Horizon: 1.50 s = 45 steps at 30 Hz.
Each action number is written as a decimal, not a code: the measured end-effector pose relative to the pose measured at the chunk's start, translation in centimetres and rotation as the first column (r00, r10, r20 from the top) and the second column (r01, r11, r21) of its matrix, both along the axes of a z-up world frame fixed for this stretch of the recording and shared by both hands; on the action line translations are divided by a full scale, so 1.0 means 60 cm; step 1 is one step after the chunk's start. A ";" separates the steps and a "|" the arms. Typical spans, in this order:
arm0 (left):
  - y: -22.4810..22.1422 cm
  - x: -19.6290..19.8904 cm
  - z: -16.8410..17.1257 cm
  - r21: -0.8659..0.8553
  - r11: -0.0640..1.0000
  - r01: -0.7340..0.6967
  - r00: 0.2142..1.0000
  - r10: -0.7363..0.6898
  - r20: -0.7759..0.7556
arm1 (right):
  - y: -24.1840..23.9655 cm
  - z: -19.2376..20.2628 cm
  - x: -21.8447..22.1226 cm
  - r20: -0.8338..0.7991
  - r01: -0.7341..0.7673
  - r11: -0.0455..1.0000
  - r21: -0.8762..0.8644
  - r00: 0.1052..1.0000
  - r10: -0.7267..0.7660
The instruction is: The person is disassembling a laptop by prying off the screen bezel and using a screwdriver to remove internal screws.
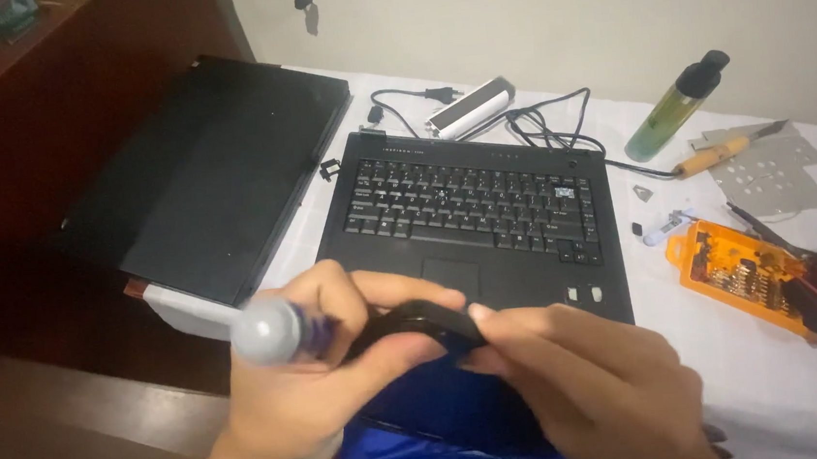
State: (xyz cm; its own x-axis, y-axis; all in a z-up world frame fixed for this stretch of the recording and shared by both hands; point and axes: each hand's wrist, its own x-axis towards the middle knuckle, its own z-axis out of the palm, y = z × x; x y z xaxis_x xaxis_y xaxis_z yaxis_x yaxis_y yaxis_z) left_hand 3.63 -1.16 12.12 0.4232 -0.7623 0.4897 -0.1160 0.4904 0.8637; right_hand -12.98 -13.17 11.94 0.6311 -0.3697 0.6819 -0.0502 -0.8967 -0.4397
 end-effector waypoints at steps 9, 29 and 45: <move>-0.027 -0.021 -0.048 0.000 0.999 0.036 0.990 -0.035 -0.134 | -0.016 -0.008 -0.022 -0.223 0.188 0.973 0.137 0.962 -0.154; 0.001 0.074 -0.230 -0.115 0.993 0.020 0.924 -0.062 -0.378 | -0.082 -0.120 -0.074 -0.837 0.267 0.900 0.345 0.522 0.166; 0.046 0.069 -0.080 0.263 0.958 -0.116 0.772 -0.080 0.631 | -0.071 -0.119 -0.057 -0.534 -0.288 0.942 0.174 0.776 0.336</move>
State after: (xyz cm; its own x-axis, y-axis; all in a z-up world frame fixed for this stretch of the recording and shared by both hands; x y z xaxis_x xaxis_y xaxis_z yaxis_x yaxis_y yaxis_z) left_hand 7.74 1.58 7.32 0.1086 -0.8992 0.4239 -0.6863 0.2407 0.6864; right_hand -16.40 -17.42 4.83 0.9789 -0.1234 0.1626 -0.0277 -0.8697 -0.4929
